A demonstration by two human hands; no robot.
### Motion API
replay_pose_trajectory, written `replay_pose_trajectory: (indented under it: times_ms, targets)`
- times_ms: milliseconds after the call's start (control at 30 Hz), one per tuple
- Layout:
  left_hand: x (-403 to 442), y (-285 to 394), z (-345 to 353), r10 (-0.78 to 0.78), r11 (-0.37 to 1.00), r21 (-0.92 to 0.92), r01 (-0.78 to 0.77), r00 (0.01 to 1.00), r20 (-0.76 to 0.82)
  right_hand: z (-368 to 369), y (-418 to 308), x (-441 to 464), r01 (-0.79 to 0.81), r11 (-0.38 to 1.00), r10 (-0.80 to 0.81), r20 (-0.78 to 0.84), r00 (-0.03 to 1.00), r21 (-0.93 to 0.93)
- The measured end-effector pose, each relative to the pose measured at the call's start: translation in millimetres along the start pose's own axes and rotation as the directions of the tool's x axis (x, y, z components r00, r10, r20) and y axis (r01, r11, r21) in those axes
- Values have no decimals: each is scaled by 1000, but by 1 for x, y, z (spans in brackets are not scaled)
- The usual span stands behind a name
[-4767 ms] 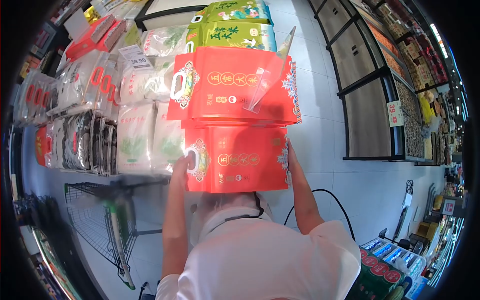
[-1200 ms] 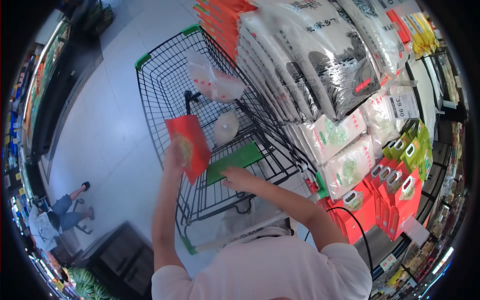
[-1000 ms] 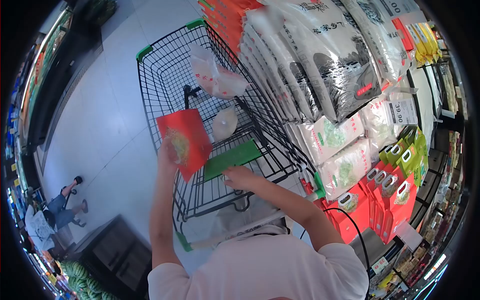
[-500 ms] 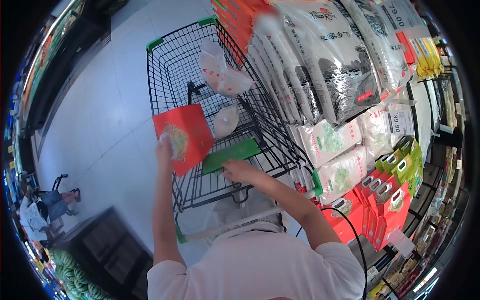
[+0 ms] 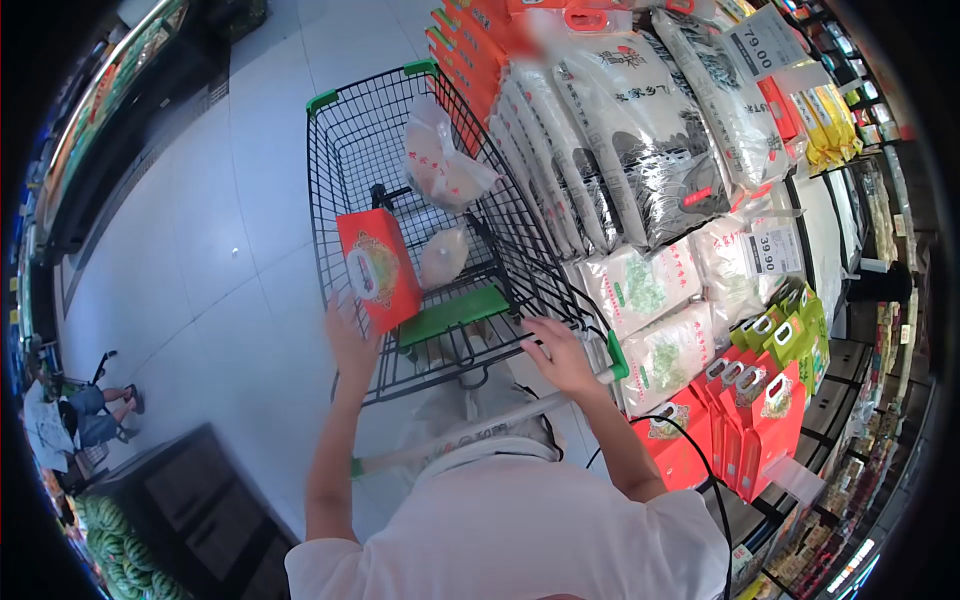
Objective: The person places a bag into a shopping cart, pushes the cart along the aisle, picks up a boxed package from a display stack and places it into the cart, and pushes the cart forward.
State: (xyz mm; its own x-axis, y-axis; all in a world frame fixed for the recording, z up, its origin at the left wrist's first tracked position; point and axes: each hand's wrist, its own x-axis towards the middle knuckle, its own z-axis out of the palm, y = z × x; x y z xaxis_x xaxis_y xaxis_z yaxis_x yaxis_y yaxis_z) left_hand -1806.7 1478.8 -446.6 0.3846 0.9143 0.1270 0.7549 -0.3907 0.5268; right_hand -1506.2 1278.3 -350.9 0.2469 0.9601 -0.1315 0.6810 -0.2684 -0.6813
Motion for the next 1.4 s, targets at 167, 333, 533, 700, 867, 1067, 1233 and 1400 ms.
replay_pose_trajectory:
  times_ms: [167,333,533,700,867,1067,1233,1400]
  targets:
    - [37,48,59,-84,959,280,39,985,149,21,2,-9,13,984,-18,-22,1000,-180]
    - [48,13,104,-42,925,380,21,998,47,33,6,-14,6,989,-23,-113,993,-149]
    - [-5,39,35,50,975,200,-101,969,243,11,-3,-28,42,988,-65,-151,986,-151]
    - [-91,57,-42,19,999,-54,1,933,360,-2,2,-55,-4,967,-44,-185,982,-254]
    - [-155,63,-85,-38,991,-111,71,960,279,7,-3,-56,-56,958,-27,-284,959,-281]
    - [-141,70,-75,-4,990,-141,28,985,170,8,-9,-52,-110,958,39,-259,965,-264]
    - [-181,69,-87,-9,989,-146,35,984,175,9,-7,-57,-44,956,-47,-298,953,-291]
    - [-178,72,-81,-65,996,-47,72,988,137,12,-6,-52,-46,944,-34,-233,972,-326]
